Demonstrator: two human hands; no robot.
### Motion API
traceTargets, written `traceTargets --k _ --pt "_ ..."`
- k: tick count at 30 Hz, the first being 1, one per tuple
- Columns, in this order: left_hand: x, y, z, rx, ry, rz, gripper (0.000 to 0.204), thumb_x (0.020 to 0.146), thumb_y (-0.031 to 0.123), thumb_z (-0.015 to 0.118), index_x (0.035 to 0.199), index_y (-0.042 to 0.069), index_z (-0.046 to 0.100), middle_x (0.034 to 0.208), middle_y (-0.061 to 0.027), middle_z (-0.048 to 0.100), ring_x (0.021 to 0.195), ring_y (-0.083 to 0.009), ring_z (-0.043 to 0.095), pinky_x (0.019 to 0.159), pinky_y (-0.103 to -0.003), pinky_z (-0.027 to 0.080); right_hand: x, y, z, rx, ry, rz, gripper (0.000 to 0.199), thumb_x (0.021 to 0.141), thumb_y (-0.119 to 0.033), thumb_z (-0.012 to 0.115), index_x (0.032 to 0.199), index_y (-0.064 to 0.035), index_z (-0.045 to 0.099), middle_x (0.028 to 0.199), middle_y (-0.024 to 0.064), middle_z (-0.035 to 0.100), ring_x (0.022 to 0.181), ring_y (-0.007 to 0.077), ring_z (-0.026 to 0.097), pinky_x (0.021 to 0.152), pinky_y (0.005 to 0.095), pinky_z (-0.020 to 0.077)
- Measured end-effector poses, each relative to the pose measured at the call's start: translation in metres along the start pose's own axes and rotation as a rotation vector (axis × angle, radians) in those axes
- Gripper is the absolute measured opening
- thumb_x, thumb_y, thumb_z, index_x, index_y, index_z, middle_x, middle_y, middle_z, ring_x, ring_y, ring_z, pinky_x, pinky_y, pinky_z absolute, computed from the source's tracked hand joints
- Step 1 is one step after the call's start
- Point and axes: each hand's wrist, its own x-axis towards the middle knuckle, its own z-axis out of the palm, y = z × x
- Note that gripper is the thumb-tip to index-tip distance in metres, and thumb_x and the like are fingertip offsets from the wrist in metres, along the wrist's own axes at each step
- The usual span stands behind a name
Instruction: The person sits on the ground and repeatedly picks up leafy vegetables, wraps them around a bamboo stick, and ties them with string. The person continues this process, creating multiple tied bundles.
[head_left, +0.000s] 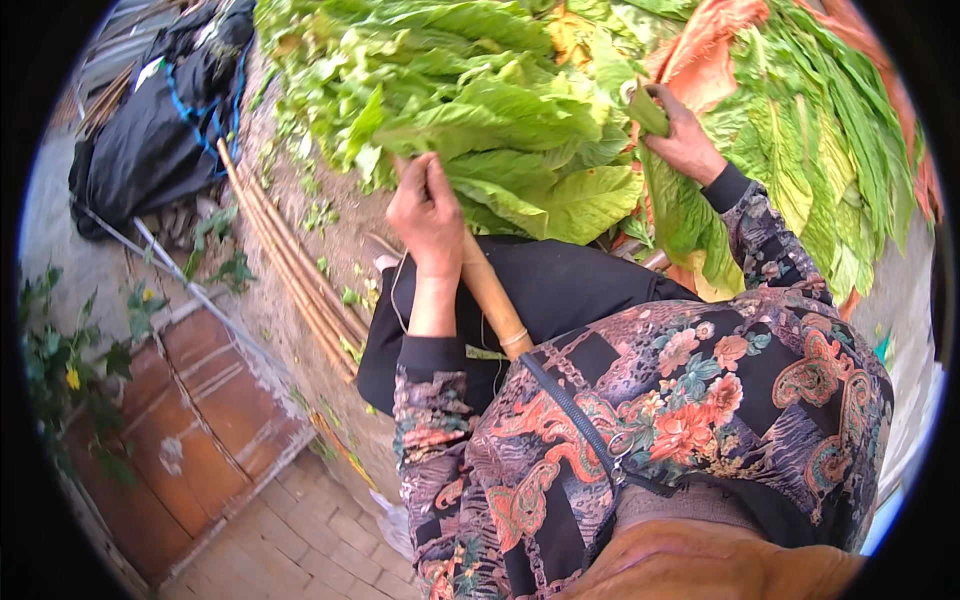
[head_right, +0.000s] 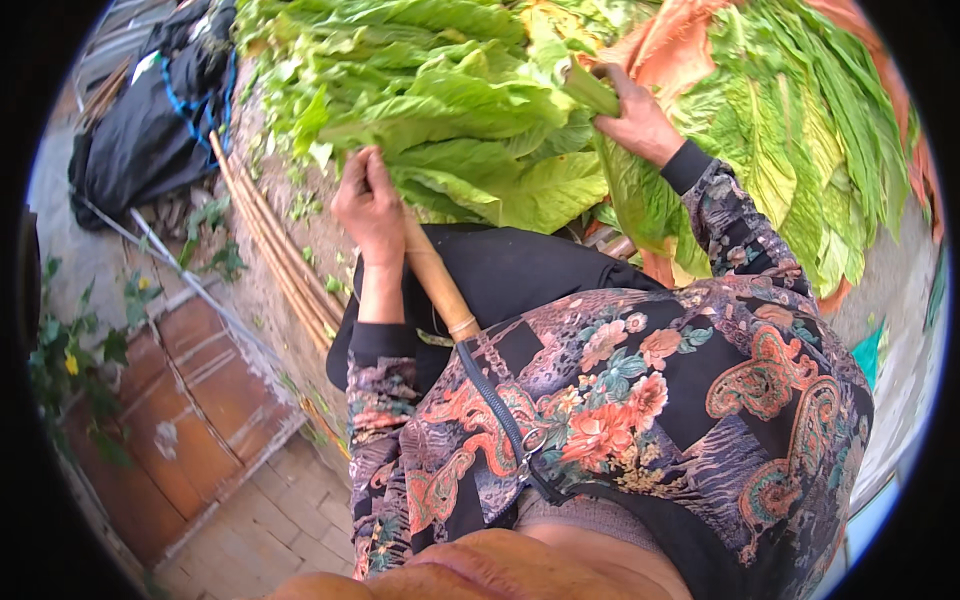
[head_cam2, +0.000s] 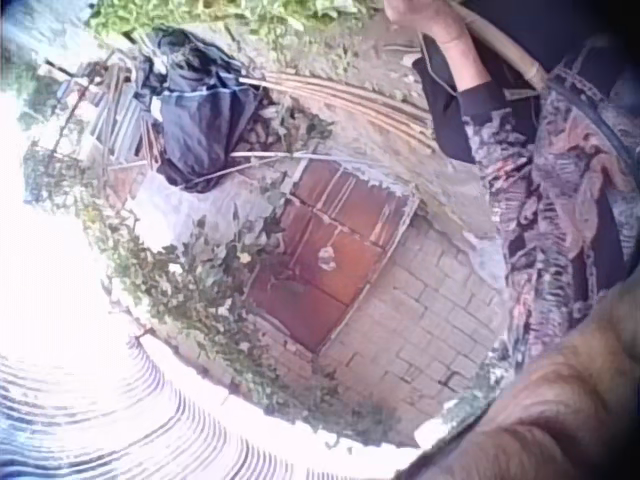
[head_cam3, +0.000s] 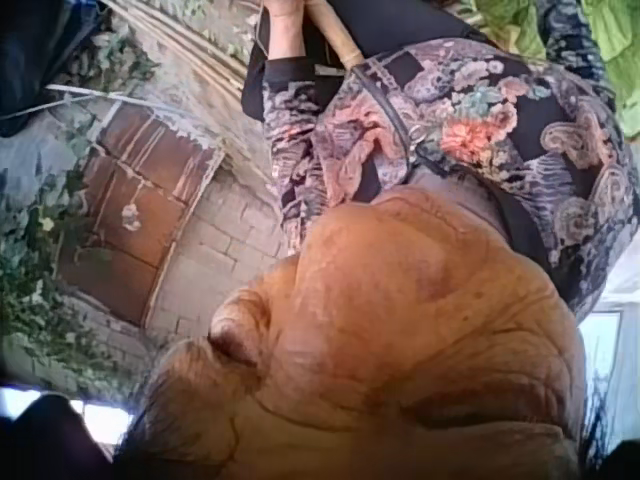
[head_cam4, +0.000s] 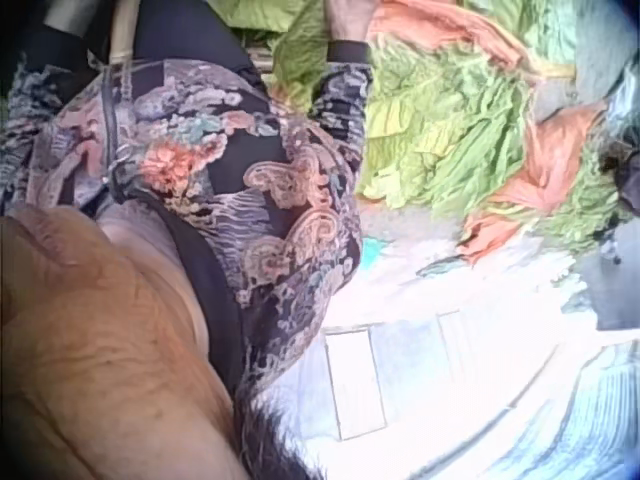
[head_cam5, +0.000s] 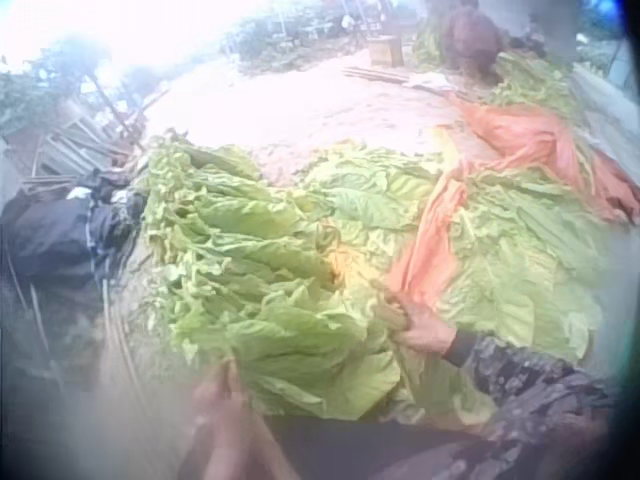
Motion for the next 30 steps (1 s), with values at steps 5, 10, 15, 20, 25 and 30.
traceTargets --k 5,10,15,20,25,30 --pt "0.001 -0.003 -0.016 -0.146 -0.071 -0.138 0.018 0.088 0.009 0.058 0.101 -0.002 0.065 0.073 -0.0098 0.066 0.062 -0.0113 0.059 0.059 -0.026 0.047 0.029 -0.077 0.045 0.016 -0.520 -0.269 0.062 0.079 -0.038 0.061 0.127 -0.0045 0.041 0.101 0.0257 0.061 0.094 0.0377 0.060 0.083 0.0427 0.0471" --pt "-0.003 -0.013 -0.080 -0.268 -0.190 -0.404 0.015 0.089 0.007 0.059 0.098 -0.003 0.066 0.068 -0.0012 0.061 0.056 -0.0045 0.050 0.051 -0.020 0.040 0.054 -0.067 0.065 0.035 -0.785 -0.466 0.053 0.085 -0.036 0.054 0.125 -0.0018 0.046 0.109 0.0253 0.058 0.104 0.0387 0.055 0.087 0.0418 0.0437" --pt "0.001 -0.021 -0.082 -0.418 -0.345 -0.582 0.017 0.090 0.010 0.059 0.100 -0.003 0.065 0.075 -0.0003 0.063 0.053 -0.0041 0.047 0.047 -0.020 0.037 0.089 -0.046 0.098 -0.022 -0.952 -0.376 0.051 0.083 -0.022 0.060 0.125 0.0052 0.049 0.120 0.0260 0.055 0.111 0.0348 0.054 0.094 0.0374 0.0417" --pt "-0.013 0.003 -0.049 -0.388 -0.598 -0.750 0.048 0.087 0.037 0.063 0.102 -0.007 0.056 0.072 -0.0080 0.060 0.049 -0.0090 0.050 0.042 -0.024 0.039 0.093 -0.074 0.147 0.029 -0.676 -0.346 0.047 0.085 -0.029 0.059 0.121 0.0007 0.054 0.116 0.0226 0.059 0.105 0.0331 0.057 0.091 0.0368 0.0436" --pt "-0.028 0.017 -0.032 -0.930 -0.340 -1.043 0.040 0.087 0.034 0.064 0.097 -0.004 0.054 0.075 -0.0098 0.062 0.058 -0.0153 0.059 0.053 -0.026 0.048 0.099 -0.076 0.178 0.034 -0.516 -0.265 0.045 0.085 -0.033 0.059 0.120 -0.0051 0.057 0.112 0.0180 0.062 0.100 0.0321 0.060 0.087 0.0375 0.0458" --pt "-0.037 0.024 -0.053 -0.323 -0.537 -0.869 0.045 0.087 0.037 0.061 0.099 -0.006 0.055 0.081 -0.0186 0.065 0.072 -0.0266 0.065 0.067 -0.036 0.051 0.108 -0.077 0.193 0.161 -0.605 -0.218 0.046 0.084 -0.032 0.062 0.121 -0.0052 0.057 0.112 0.0212 0.062 0.102 0.0274 0.060 0.090 0.0349 0.0447"
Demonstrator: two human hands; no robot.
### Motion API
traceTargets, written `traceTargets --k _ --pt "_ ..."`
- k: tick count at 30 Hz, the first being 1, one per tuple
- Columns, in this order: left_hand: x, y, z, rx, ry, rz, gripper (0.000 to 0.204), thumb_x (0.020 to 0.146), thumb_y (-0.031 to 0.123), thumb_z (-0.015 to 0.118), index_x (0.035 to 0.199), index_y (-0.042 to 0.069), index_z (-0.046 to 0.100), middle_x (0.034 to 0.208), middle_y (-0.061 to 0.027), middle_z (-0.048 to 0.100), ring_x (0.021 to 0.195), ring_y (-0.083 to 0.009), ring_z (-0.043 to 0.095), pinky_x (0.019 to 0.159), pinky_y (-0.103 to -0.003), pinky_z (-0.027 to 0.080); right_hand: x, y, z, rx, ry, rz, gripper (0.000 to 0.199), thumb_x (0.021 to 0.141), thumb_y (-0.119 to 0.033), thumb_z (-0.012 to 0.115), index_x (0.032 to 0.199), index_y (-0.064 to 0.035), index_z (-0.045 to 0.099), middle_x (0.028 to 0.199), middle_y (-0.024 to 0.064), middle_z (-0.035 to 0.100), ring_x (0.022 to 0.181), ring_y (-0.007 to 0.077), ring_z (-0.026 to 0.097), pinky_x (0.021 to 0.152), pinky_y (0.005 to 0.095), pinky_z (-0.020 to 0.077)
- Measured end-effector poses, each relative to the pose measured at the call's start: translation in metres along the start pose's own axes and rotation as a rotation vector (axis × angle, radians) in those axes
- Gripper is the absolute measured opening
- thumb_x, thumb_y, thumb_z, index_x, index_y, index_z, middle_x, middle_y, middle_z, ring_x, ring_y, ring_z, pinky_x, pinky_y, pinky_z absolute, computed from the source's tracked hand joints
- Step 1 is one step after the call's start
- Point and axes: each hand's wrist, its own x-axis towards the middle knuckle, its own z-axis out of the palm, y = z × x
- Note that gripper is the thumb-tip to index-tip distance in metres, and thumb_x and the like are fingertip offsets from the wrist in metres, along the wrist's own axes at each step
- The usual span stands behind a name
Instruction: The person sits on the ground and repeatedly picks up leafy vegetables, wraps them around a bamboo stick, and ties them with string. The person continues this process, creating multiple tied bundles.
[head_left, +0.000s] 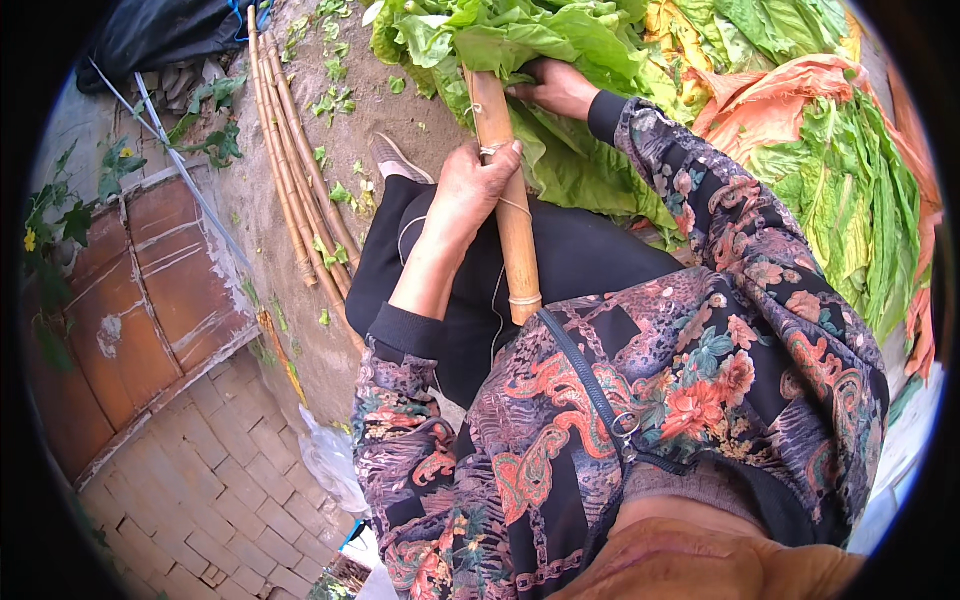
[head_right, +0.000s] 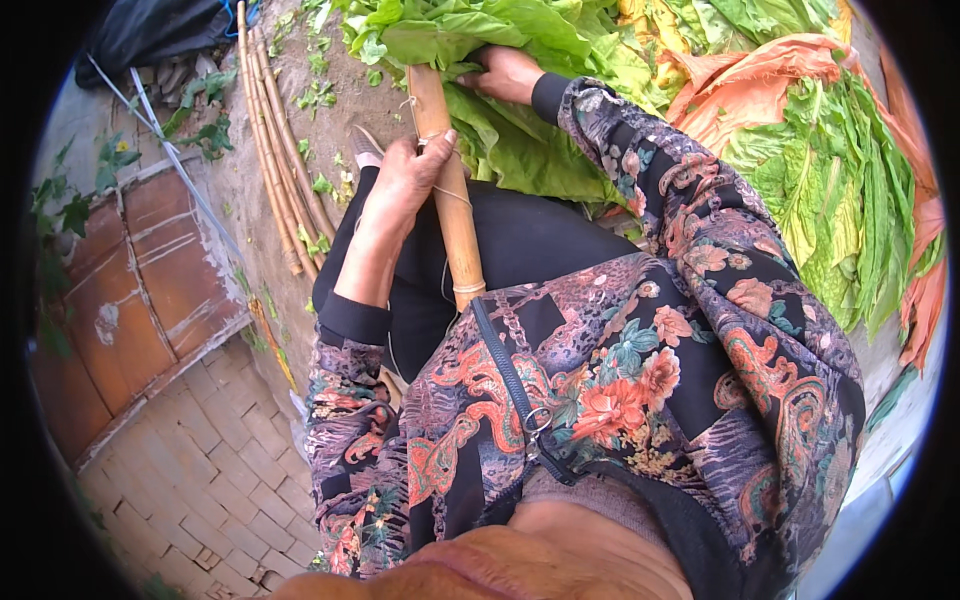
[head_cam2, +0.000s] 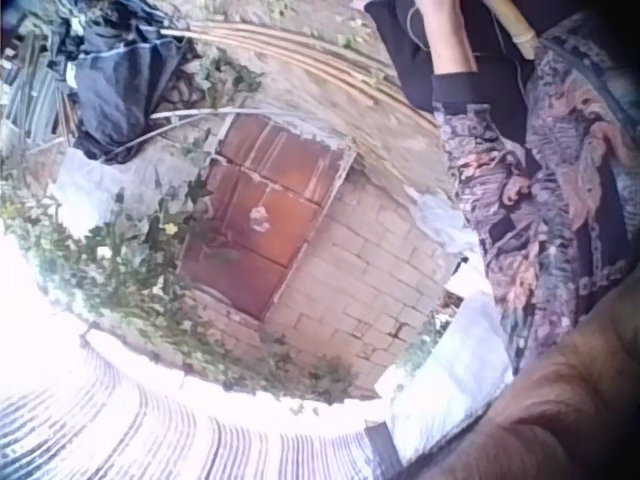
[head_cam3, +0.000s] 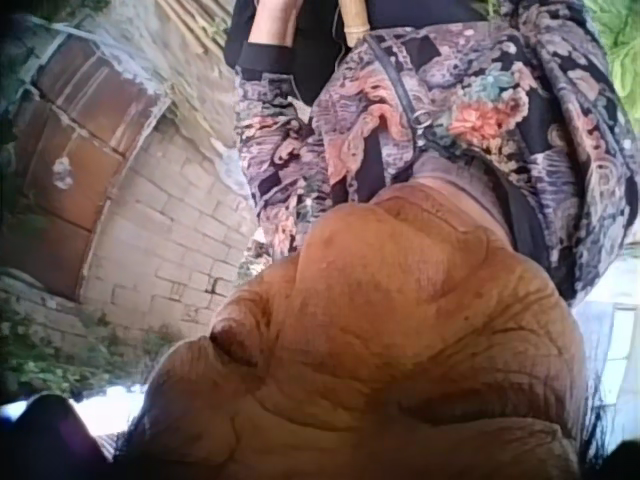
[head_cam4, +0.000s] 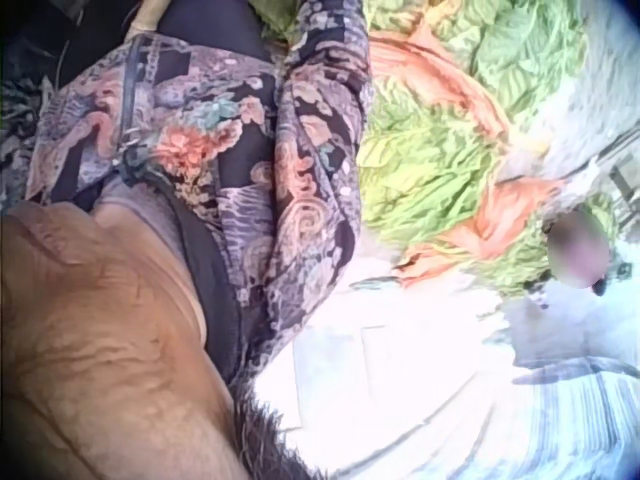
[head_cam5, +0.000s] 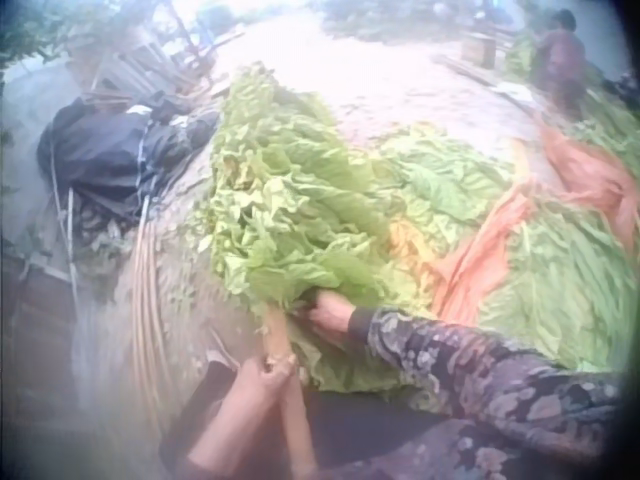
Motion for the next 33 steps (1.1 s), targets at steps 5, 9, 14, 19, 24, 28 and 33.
traceTargets --k 5,9,14,19,24,28,33 --pt "-0.010 -0.009 -0.006 0.458 0.277 0.199 0.047 0.084 0.040 0.061 0.101 -0.004 0.061 0.086 -0.0244 0.065 0.086 -0.0382 0.064 0.078 -0.042 0.048 -0.015 -0.040 0.004 0.096 -0.386 -0.162 0.053 0.082 -0.026 0.065 0.121 0.0074 0.052 0.120 0.0238 0.057 0.110 0.0272 0.055 0.097 0.0332 0.0390" --pt "0.010 -0.034 -0.027 0.241 0.152 0.201 0.037 0.092 0.034 0.054 0.094 -0.002 0.063 0.066 -0.0076 0.058 0.062 -0.0207 0.056 0.061 -0.033 0.044 0.018 -0.016 0.017 0.254 -0.157 -0.053 0.040 0.080 -0.021 0.064 0.105 0.0095 0.059 0.097 0.0198 0.065 0.086 0.0212 0.059 0.081 0.0326 0.0454" --pt "0.071 -0.050 -0.094 0.378 -0.117 -0.066 0.026 0.094 0.025 0.052 0.093 0.002 0.063 0.064 0.0009 0.054 0.060 -0.0093 0.046 0.056 -0.026 0.038 -0.006 -0.079 -0.012 0.208 -0.329 0.028 0.036 0.080 -0.024 0.064 0.099 0.0071 0.062 0.085 0.0109 0.065 0.078 0.0153 0.054 0.073 0.0307 0.0442" --pt "0.128 0.025 -0.122 0.604 -0.016 0.364 0.019 0.089 0.011 0.054 0.091 -0.003 0.066 0.082 -0.0086 0.068 0.077 -0.0165 0.060 0.074 -0.030 0.048 -0.004 -0.077 -0.028 -0.194 -0.479 0.001 0.039 0.081 -0.030 0.063 0.099 0.0053 0.062 0.083 0.0160 0.065 0.077 0.0210 0.058 0.074 0.0345 0.0462" --pt "0.049 0.124 -0.077 0.688 0.060 0.705 0.023 0.087 0.017 0.060 0.088 -0.005 0.064 0.067 -0.0052 0.062 0.063 -0.0069 0.055 0.057 -0.026 0.044 0.001 -0.052 -0.028 -0.199 -0.016 -0.058 0.033 0.082 -0.026 0.060 0.099 0.0028 0.062 0.091 0.0256 0.063 0.083 0.0374 0.062 0.075 0.0404 0.0483" --pt "-0.023 0.049 -0.017 0.971 0.468 0.696 0.019 0.085 0.017 0.059 0.072 0.005 0.055 0.062 -0.0163 0.056 0.056 -0.0350 0.058 0.050 -0.043 0.045 0.047 0.003 0.030 -0.078 0.245 -0.228 0.034 0.085 -0.021 0.059 0.111 0.0003 0.056 0.106 0.0193 0.060 0.095 0.0295 0.058 0.084 0.0372 0.0455" --pt "-0.056 -0.002 0.014 1.013 0.527 0.563 0.014 0.084 0.016 0.062 0.075 0.007 0.054 0.065 -0.0111 0.058 0.061 -0.0316 0.061 0.050 -0.040 0.046 0.047 0.026 0.044 0.145 0.308 -0.317 0.029 0.086 -0.014 0.060 0.111 -0.0005 0.058 0.112 0.0165 0.061 0.102 0.0269 0.057 0.089 0.0368 0.0450"
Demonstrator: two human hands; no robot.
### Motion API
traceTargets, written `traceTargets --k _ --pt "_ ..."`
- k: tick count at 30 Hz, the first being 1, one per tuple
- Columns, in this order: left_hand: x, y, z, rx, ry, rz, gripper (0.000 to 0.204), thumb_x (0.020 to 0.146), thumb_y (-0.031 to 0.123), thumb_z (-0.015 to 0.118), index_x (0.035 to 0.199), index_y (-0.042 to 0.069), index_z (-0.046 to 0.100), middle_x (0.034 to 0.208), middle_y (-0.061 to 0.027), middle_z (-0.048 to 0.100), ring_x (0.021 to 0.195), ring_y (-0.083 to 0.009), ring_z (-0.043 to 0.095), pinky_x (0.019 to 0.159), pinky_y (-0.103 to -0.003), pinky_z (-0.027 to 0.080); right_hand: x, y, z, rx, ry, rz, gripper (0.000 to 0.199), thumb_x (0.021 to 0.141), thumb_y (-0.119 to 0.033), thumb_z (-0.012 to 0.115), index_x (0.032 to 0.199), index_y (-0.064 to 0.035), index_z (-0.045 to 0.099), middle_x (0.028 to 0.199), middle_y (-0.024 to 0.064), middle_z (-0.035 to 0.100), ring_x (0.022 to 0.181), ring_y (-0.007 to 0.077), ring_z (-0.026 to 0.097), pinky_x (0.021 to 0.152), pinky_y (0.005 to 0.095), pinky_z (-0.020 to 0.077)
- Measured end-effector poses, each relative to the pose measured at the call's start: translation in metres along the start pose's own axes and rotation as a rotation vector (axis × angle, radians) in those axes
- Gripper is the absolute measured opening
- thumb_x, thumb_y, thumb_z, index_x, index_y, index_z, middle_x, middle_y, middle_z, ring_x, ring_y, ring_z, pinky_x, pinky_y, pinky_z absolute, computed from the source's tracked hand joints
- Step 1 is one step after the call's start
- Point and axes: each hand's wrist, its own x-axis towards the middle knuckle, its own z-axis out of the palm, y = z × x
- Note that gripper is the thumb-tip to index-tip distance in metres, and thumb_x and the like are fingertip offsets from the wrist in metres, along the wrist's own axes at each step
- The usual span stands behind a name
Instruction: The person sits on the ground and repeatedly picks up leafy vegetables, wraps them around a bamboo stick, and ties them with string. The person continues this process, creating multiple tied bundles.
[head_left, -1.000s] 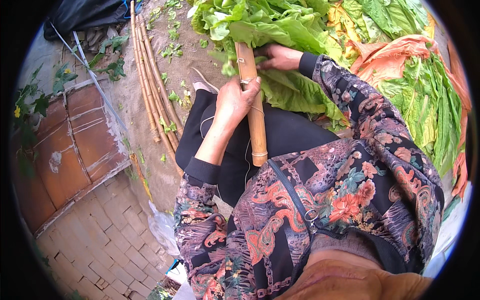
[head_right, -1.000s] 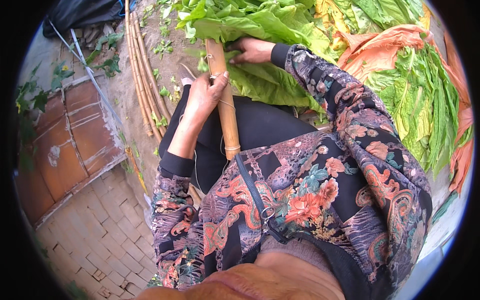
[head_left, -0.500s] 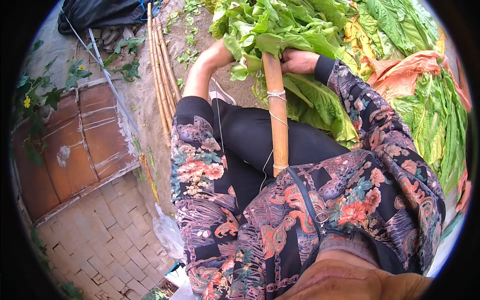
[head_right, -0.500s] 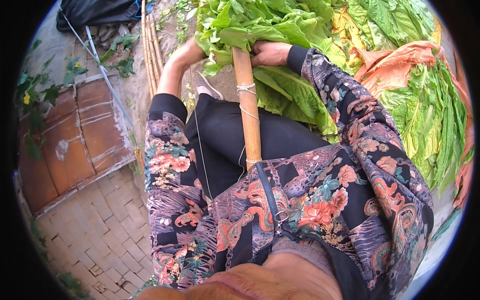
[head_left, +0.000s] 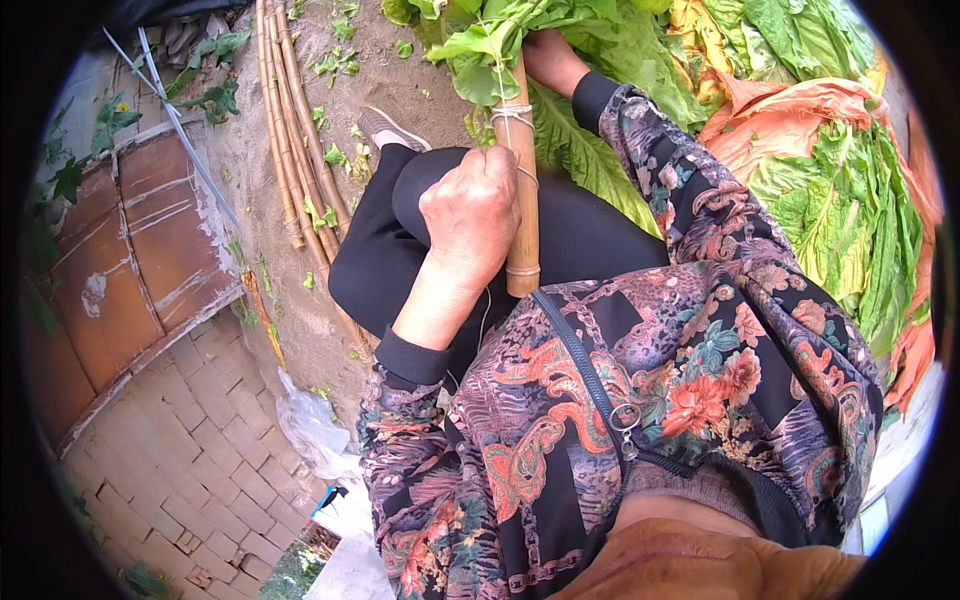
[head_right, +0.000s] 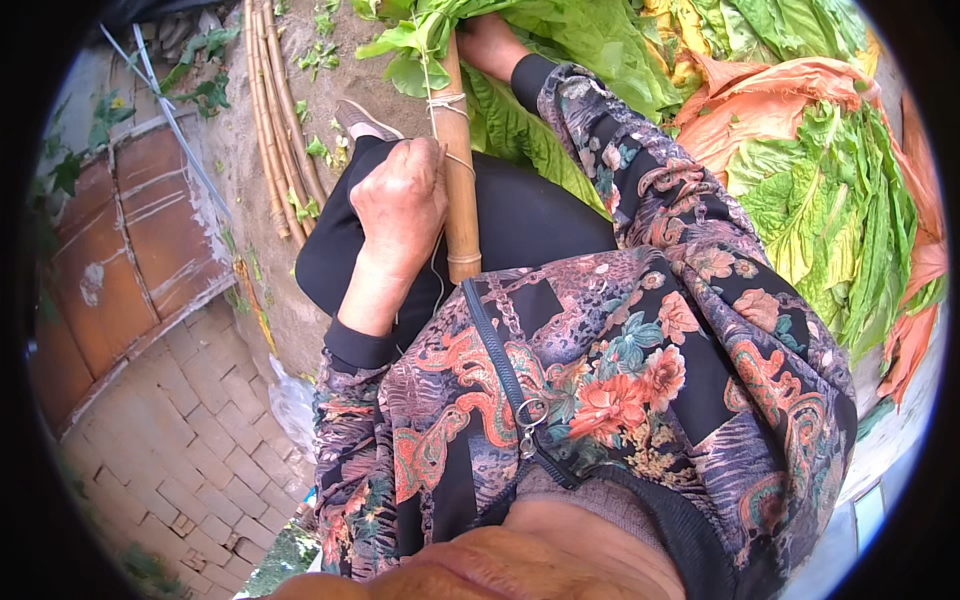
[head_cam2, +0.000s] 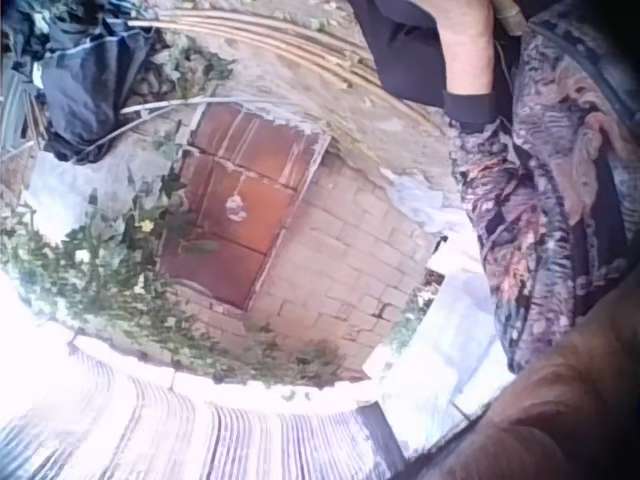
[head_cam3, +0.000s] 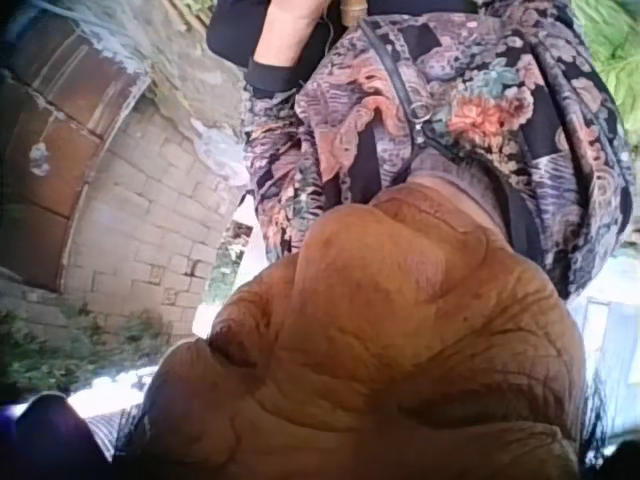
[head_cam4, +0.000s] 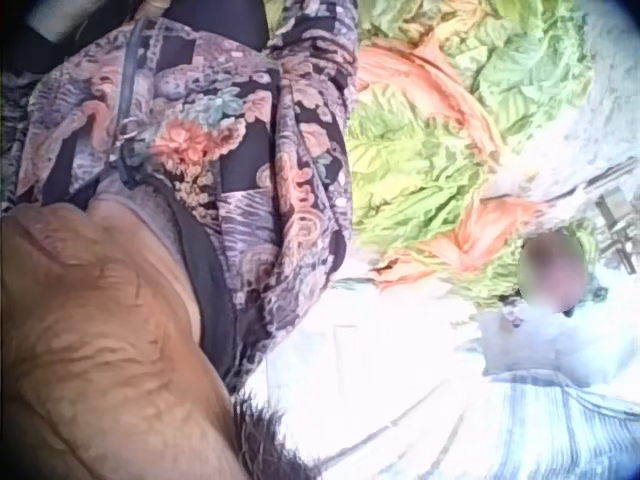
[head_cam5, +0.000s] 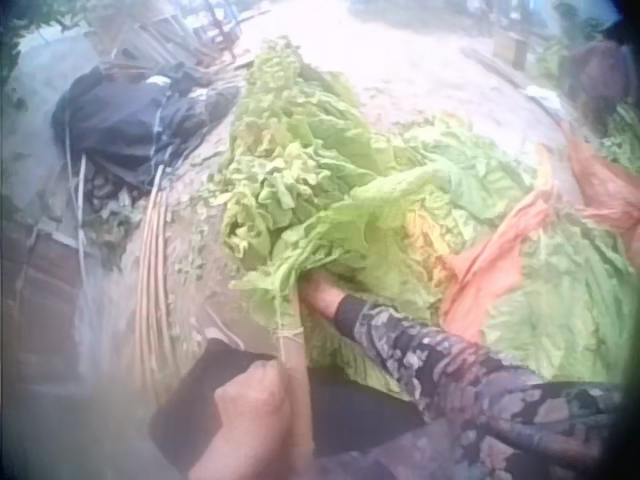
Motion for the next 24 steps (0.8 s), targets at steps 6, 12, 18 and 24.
traceTargets --k 6,12,18,24 --pt "0.025 -0.044 0.010 -0.882 0.215 -0.399 0.018 0.091 0.017 0.056 0.079 0.007 0.065 0.056 -0.0045 0.054 0.048 -0.0147 0.051 0.046 -0.027 0.037 0.021 -0.024 -0.009 -0.163 -0.130 0.012 0.034 0.087 -0.020 0.054 0.113 0.0010 0.057 0.112 0.0208 0.060 0.105 0.0309 0.057 0.091 0.0383 0.0439" --pt "0.082 -0.127 -0.027 -1.352 0.486 -0.746 0.021 0.093 0.013 0.051 0.074 0.005 0.059 0.054 0.0043 0.045 0.039 -0.0035 0.032 0.035 -0.020 0.022 0.016 -0.073 -0.014 -0.043 -0.309 0.194 0.031 0.089 -0.012 0.054 0.116 0.0051 0.054 0.113 0.0158 0.061 0.103 0.0177 0.055 0.090 0.0322 0.0434" --pt "0.025 -0.040 -0.023 -0.918 0.193 -0.365 0.023 0.089 0.013 0.058 0.069 0.002 0.056 0.057 -0.0031 0.052 0.050 -0.0156 0.052 0.047 -0.028 0.039 0.010 -0.036 -0.014 0.148 -0.088 0.143 0.034 0.085 -0.017 0.060 0.110 0.0048 0.058 0.107 0.0210 0.063 0.099 0.0268 0.059 0.087 0.0363 0.0452" --pt "0.005 -0.019 0.010 -0.739 0.056 -0.368 0.017 0.088 0.016 0.060 0.084 -0.001 0.062 0.066 -0.0163 0.057 0.055 -0.0244 0.058 0.054 -0.032 0.045 -0.022 -0.076 -0.036 -0.148 -0.070 -0.026 0.038 0.078 -0.013 0.066 0.111 0.0040 0.056 0.104 0.0197 0.062 0.097 0.0330 0.058 0.088 0.0377 0.0449"
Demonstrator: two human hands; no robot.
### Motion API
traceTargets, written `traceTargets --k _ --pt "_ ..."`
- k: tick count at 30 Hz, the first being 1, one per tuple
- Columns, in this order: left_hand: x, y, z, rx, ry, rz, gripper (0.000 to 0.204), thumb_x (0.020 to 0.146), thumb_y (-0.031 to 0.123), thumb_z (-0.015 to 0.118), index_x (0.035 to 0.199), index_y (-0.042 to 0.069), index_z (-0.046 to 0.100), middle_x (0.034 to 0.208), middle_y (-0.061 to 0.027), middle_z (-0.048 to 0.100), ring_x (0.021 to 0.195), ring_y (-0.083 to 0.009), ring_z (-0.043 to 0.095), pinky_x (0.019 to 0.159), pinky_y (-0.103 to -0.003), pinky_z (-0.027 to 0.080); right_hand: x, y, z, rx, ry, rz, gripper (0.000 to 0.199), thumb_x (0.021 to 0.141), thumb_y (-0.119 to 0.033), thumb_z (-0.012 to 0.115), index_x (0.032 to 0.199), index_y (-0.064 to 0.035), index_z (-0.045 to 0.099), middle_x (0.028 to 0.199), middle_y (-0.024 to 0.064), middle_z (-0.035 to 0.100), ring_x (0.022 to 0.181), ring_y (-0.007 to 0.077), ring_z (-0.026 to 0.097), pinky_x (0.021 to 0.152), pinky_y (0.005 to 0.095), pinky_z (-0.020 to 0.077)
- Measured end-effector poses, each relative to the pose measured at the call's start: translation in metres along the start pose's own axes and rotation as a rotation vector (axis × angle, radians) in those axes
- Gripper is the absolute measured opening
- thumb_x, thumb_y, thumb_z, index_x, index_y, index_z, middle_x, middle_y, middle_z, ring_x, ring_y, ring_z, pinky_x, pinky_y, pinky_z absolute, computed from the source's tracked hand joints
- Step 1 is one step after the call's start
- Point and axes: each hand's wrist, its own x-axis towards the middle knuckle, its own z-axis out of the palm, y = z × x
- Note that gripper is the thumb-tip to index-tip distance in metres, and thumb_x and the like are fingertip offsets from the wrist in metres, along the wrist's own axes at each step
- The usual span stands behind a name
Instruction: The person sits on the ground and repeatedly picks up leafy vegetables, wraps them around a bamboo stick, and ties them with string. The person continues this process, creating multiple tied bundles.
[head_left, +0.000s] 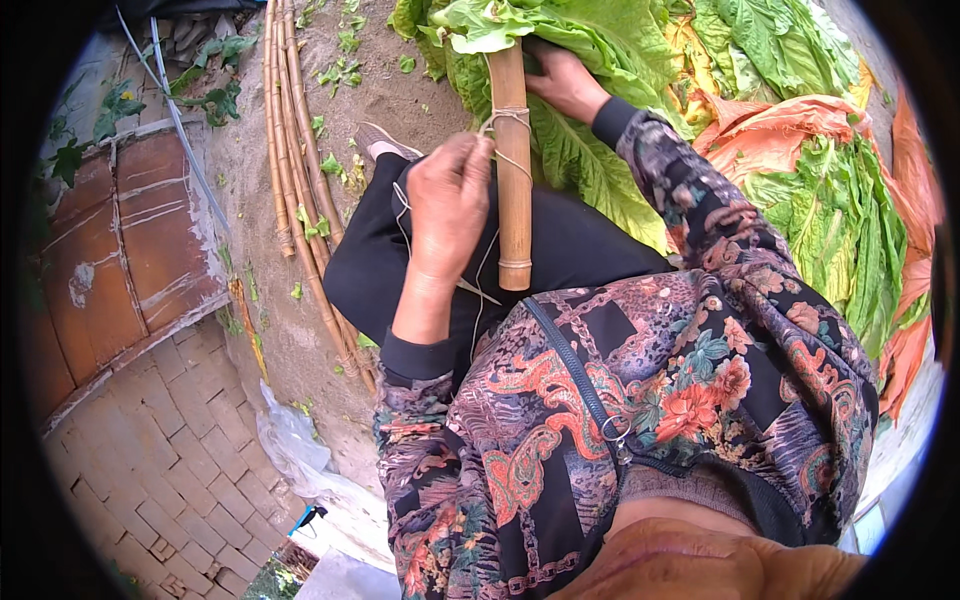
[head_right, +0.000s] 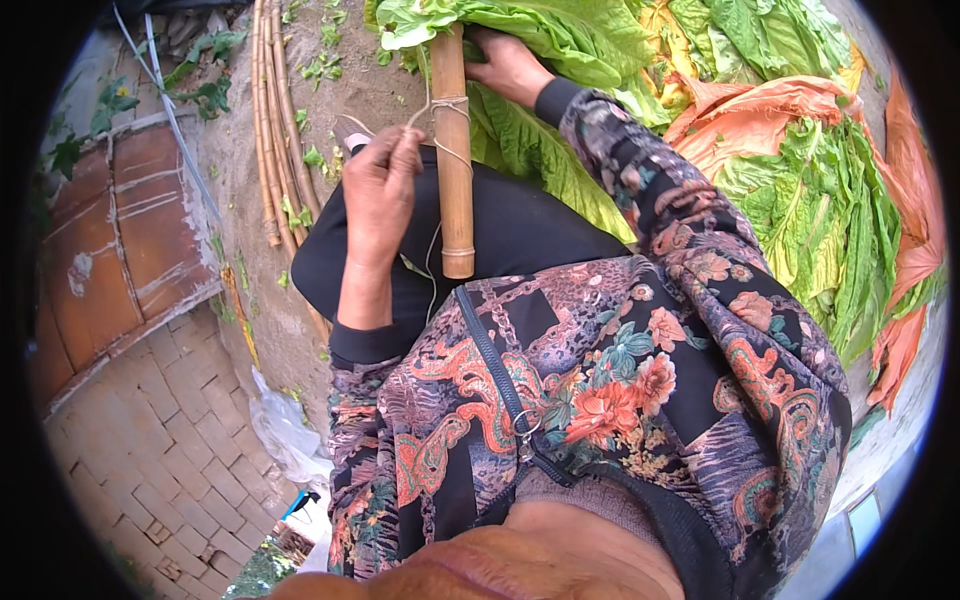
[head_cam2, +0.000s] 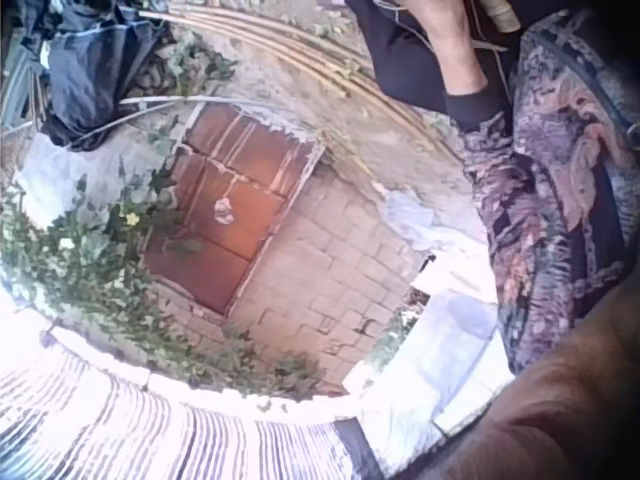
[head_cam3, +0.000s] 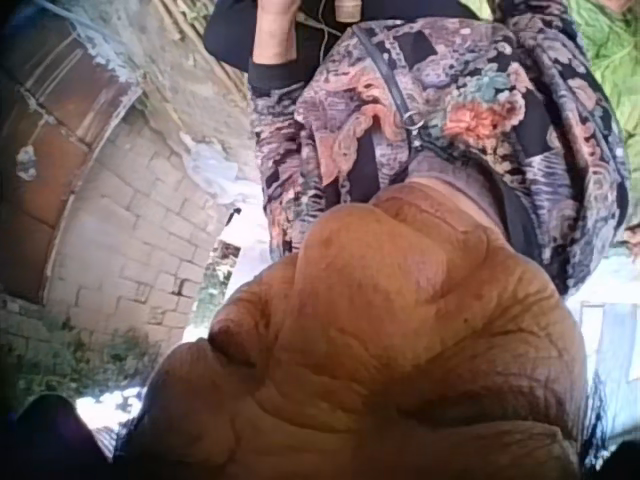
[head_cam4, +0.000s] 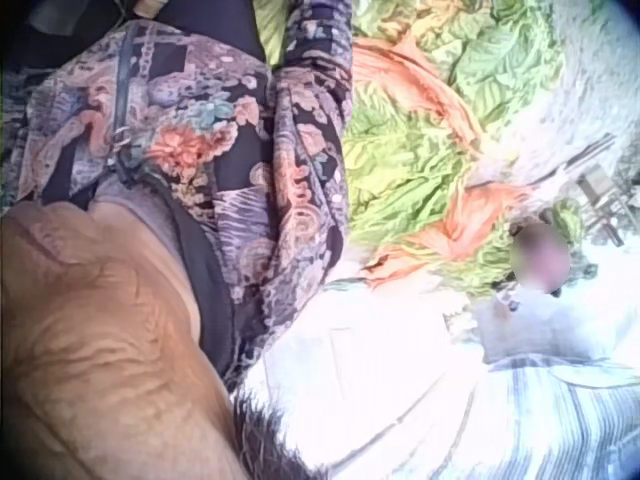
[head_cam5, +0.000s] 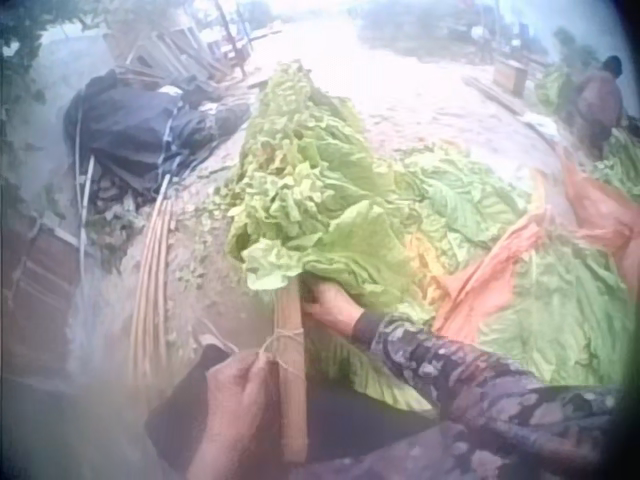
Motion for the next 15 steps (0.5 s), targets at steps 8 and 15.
traceTargets --k 8,15 --pt "0.035 -0.064 0.007 -0.157 -0.123 -0.174 0.028 0.081 0.009 0.063 0.106 -0.006 0.064 0.070 -0.0066 0.064 0.064 -0.0086 0.057 0.063 -0.025 0.047 -0.065 -0.058 -0.002 0.283 0.101 0.106 0.019 0.080 -0.004 0.063 0.098 0.0008 0.060 0.083 0.0103 0.060 0.068 0.0164 0.057 0.061 0.0276 0.0466" --pt "0.051 -0.075 0.019 -0.188 -0.154 -0.118 0.018 0.081 0.010 0.062 0.091 -0.005 0.067 0.069 -0.0058 0.064 0.064 -0.0091 0.057 0.061 -0.026 0.046 -0.048 -0.052 0.000 0.175 0.044 0.029 0.012 0.081 -0.004 0.061 0.091 0.0018 0.060 0.077 0.0099 0.059 0.066 0.0156 0.056 0.061 0.0270 0.0460"
